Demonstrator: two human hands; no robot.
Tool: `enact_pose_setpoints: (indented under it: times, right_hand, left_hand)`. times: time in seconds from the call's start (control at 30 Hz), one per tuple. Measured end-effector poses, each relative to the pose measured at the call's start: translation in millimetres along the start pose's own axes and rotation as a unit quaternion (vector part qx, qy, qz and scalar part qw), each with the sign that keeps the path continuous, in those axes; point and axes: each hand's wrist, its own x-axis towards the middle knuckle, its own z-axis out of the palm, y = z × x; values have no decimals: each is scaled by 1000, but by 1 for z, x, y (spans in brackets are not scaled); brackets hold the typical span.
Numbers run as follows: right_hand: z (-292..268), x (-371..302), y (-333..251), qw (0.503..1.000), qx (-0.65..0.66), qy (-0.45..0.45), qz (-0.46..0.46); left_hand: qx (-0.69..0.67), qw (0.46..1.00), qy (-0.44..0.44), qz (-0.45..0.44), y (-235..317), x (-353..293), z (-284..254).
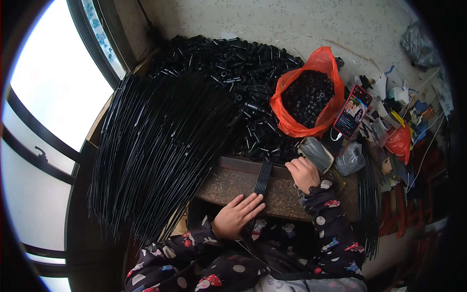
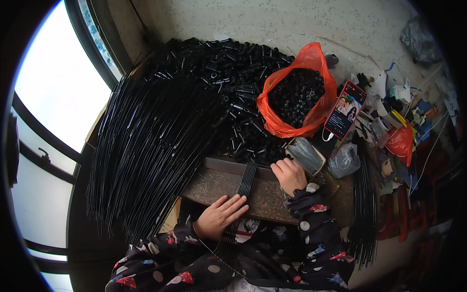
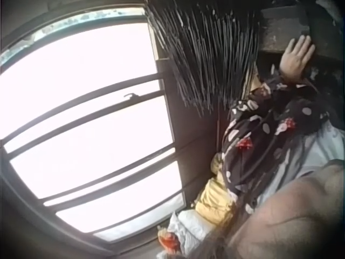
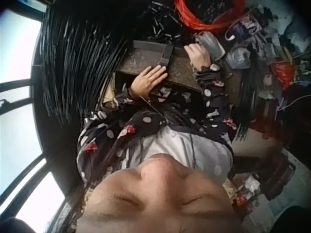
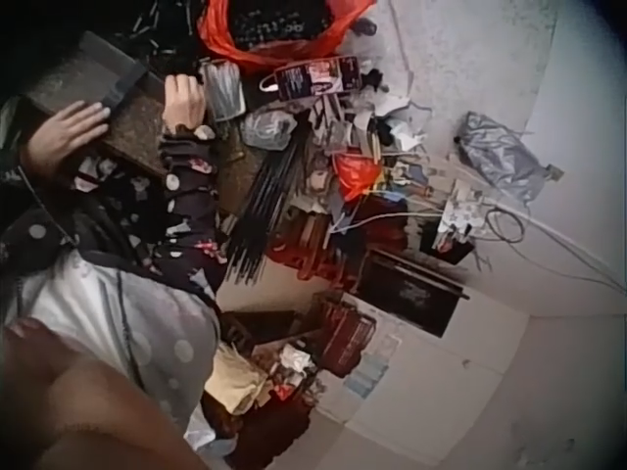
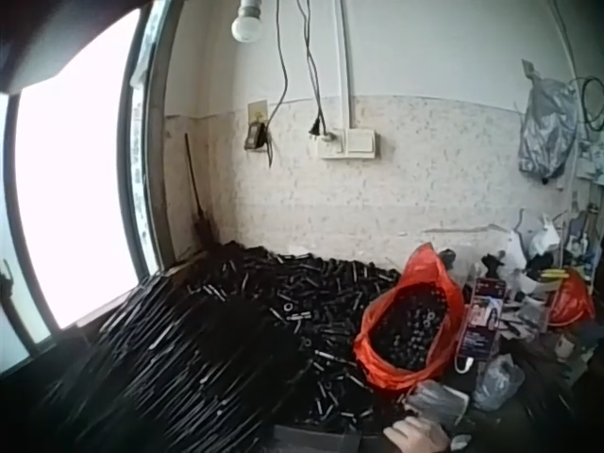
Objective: Assembling bundles of thin black rods into a mechanical housing using a jig.
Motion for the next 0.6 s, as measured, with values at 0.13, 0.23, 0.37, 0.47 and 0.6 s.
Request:
enact_pose_setpoints:
  times: [0.13,0.23,0.37,0.47,0.6]
  right_hand:
    - [-9,-3,-21,983,141,-60,105]
    - [-5,1,-20,982,122,-49,132]
    - [-3,12,-18,971,162,-32,171]
    - [-7,12,-20,963,207,-47,168]
    - [3,14,-20,959,200,-29,201]
  left_hand:
    - [-29,1000,10,-2,-1,-1,0]
    - [-30,1000,8,1,-2,1,0]
    - [-32,999,11,-8,-2,2,-5]
    - [-18,1000,24,1,-1,-1,-2]
    - [-21,999,29,17,-2,1,1]
